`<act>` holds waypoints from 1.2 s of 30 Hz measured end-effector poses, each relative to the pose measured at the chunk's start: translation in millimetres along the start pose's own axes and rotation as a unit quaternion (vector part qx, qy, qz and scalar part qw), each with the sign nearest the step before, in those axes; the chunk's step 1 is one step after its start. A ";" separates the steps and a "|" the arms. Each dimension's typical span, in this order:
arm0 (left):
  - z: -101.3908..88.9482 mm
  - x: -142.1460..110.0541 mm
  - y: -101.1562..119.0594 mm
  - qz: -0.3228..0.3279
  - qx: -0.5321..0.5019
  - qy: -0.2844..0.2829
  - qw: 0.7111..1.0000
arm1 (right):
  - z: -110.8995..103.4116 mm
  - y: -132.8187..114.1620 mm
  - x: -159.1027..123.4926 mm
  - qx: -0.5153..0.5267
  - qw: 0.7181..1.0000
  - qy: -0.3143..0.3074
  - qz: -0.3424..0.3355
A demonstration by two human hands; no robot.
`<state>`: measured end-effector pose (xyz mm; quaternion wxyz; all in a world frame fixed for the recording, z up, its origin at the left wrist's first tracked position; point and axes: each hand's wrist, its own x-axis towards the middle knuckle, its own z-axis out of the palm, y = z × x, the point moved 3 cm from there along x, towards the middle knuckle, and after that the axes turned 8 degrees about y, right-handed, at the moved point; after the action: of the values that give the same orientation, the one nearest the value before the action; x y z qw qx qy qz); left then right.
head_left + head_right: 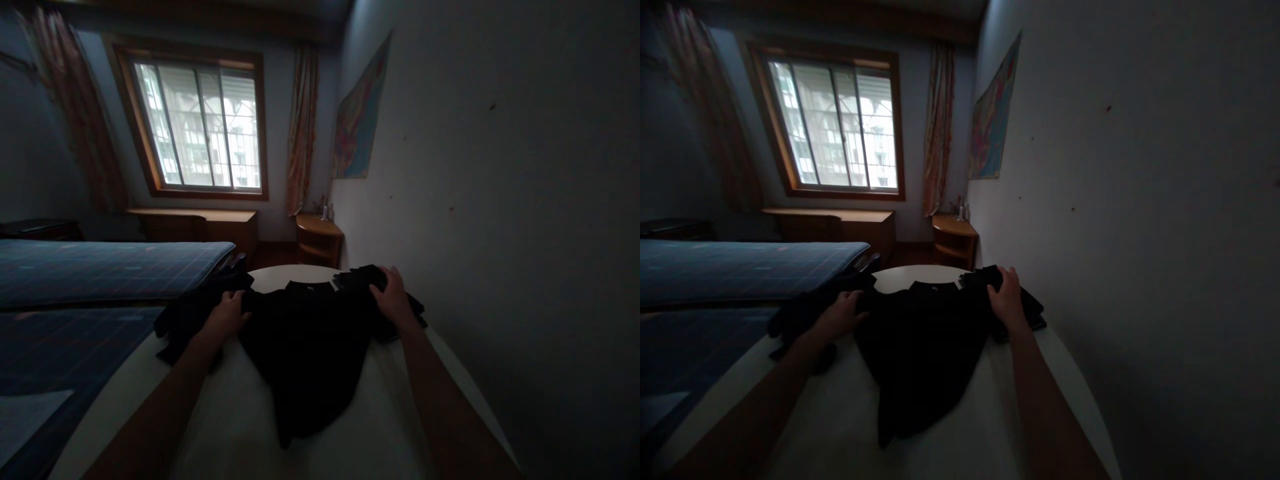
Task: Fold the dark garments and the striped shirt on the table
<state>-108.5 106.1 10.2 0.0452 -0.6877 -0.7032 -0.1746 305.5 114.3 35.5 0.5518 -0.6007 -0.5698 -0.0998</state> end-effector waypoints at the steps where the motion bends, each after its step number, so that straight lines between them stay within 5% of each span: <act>1: -0.3 -5.4 4.4 0.005 0.018 -0.018 1.000 | -2.9 -14.0 -3.0 -0.007 0.999 -0.026 -0.021; 4: -3.9 -24.4 16.8 0.037 0.061 -0.056 0.996 | -11.5 -57.1 -26.3 -0.001 0.977 -0.202 -0.063; 8: -10.4 -48.3 24.6 0.049 0.068 -0.042 0.996 | -29.3 -88.3 -80.8 -0.030 0.896 -0.440 -0.062; 12: -13.8 -69.5 29.5 0.074 0.018 -0.005 0.997 | -40.4 -90.9 -124.8 0.029 0.831 -0.544 -0.109; 18: 5.0 -106.2 34.3 0.264 -0.188 -0.120 0.938 | -38.3 -79.8 -129.4 0.088 0.848 -0.506 -0.133; 20: 9.7 -109.3 30.6 0.290 -0.225 -0.124 0.922 | -43.6 -73.6 -117.8 0.115 0.873 -0.459 -0.117; 25: 12.0 -93.8 15.2 0.246 -0.246 -0.092 0.933 | -69.0 -30.3 -81.8 0.108 0.966 -0.228 -0.063; 28: 8.1 -81.1 -0.9 0.175 -0.259 -0.012 0.950 | -78.1 1.6 -69.1 0.060 0.989 -0.127 -0.036; 33: 5.4 -68.9 -20.8 0.092 -0.247 0.074 0.962 | -79.5 7.1 -65.7 0.018 0.993 -0.114 -0.030; 36: -1.9 -70.9 -16.0 0.107 -0.232 0.071 0.964 | -74.5 -21.0 -76.9 0.057 0.977 -0.204 -0.030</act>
<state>-121.1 38.2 -12.5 -0.0469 -0.7364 -0.5608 -0.3755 301.3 6.8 17.2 0.4542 -0.5590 -0.6925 0.0408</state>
